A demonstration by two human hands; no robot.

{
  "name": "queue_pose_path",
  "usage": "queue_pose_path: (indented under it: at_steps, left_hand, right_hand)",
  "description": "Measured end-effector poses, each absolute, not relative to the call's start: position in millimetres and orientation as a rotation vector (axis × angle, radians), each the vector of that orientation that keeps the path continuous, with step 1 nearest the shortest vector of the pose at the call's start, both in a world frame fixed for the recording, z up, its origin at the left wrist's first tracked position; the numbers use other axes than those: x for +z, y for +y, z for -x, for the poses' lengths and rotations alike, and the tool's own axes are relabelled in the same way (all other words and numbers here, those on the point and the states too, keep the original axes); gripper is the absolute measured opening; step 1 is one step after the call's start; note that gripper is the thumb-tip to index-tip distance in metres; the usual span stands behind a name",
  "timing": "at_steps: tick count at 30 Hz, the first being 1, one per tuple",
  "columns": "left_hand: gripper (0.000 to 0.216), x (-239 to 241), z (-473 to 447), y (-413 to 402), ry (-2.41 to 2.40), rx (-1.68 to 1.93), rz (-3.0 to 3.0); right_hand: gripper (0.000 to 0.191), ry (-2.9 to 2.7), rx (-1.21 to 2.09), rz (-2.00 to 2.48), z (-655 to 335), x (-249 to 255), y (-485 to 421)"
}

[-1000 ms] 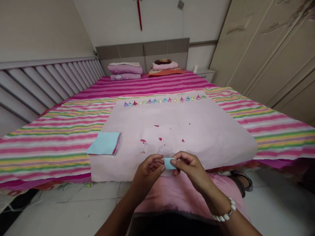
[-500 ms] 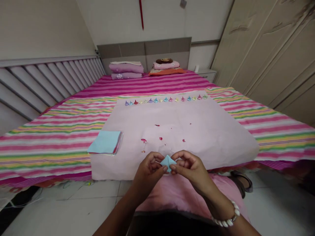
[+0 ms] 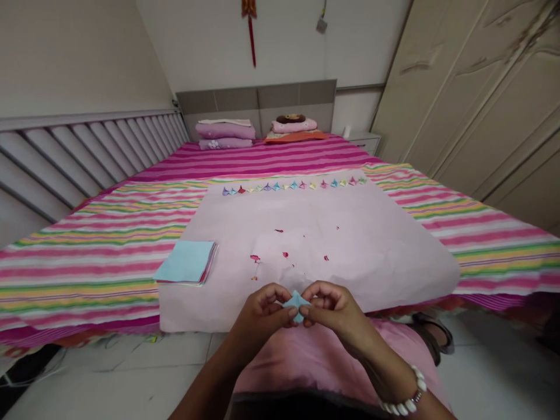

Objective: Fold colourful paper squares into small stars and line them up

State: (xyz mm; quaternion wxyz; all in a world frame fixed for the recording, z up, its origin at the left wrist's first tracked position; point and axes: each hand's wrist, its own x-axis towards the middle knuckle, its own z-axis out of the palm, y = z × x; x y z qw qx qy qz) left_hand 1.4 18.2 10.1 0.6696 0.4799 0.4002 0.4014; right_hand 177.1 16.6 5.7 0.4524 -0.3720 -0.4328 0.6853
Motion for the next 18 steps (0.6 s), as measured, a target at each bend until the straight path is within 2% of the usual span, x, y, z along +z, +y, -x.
queue_pose_path:
  at_steps: [10, 18]
  left_hand:
    - [0.022, 15.6, -1.4, 19.0, 1.003, 0.910, -1.125]
    - [0.018, 13.3, -9.7, 14.3, 1.087, 1.053, -1.097]
  right_hand:
    - [0.025, -1.010, 1.611, 0.956, -168.4, 7.5, 16.9]
    - [0.023, -0.970, 1.599, 0.936, -164.6, 5.4, 17.7]
